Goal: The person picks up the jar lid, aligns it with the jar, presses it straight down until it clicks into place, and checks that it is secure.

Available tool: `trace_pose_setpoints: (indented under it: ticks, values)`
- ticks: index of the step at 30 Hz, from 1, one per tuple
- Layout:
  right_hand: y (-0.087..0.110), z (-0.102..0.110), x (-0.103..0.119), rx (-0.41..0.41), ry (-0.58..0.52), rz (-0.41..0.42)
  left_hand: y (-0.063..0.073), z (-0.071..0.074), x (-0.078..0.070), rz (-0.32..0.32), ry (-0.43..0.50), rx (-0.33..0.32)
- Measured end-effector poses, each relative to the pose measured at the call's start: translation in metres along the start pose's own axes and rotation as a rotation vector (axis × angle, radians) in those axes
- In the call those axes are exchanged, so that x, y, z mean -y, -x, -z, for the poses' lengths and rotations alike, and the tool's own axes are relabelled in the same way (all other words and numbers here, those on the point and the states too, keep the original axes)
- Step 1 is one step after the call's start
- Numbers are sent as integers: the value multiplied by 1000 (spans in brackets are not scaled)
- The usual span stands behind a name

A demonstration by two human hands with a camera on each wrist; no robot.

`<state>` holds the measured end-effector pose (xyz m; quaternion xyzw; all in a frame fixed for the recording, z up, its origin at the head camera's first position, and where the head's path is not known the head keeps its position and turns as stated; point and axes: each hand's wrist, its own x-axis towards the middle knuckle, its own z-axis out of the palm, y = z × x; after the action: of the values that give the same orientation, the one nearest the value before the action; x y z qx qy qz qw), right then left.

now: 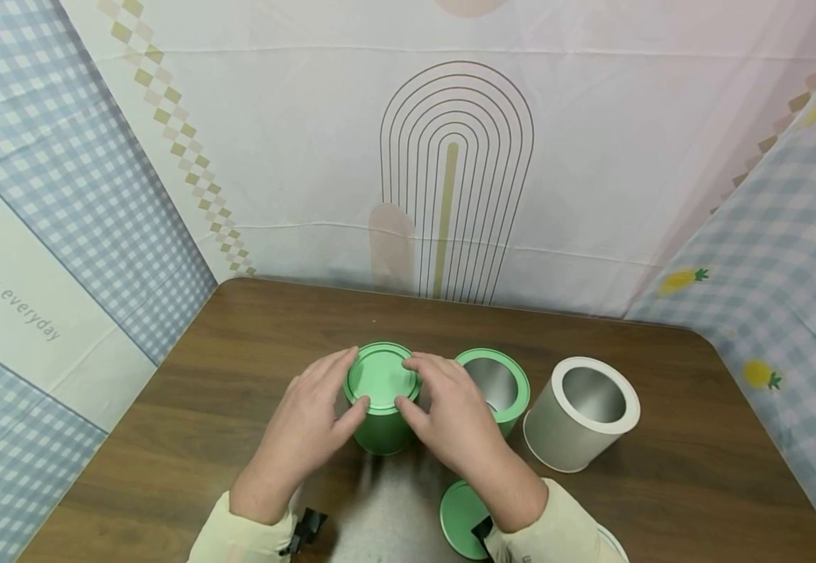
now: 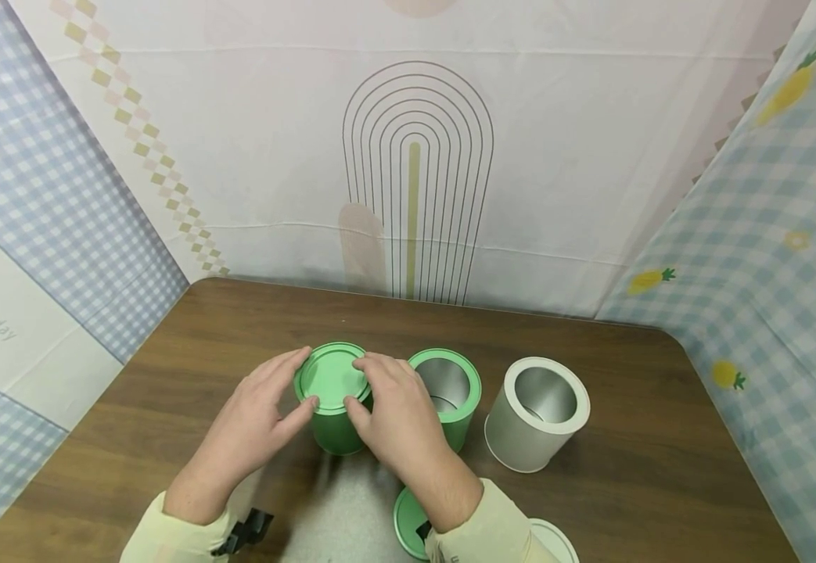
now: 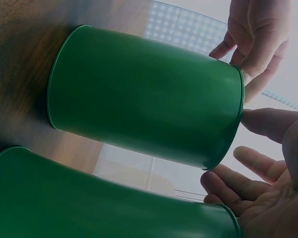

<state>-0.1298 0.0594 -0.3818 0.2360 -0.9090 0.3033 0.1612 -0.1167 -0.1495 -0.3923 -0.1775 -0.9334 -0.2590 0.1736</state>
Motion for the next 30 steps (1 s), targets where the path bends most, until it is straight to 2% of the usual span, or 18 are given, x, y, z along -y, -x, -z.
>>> trace_pose_setpoints:
  ticks: [11, 18, 26, 30]
  values:
    - [-2, 1, -1, 2, 6, 1, -1, 0, 0, 3, -5, 4]
    - [-5, 0, 0, 15, 18, -3, -5, 1, -1, 3, -47, 33]
    - [-12, 5, 4, 133, 17, -112, -8, 2, -3, 1, -38, 60]
    - [-17, 7, 6, 196, 1, -134, -9, 2, -3, 17, -21, 72]
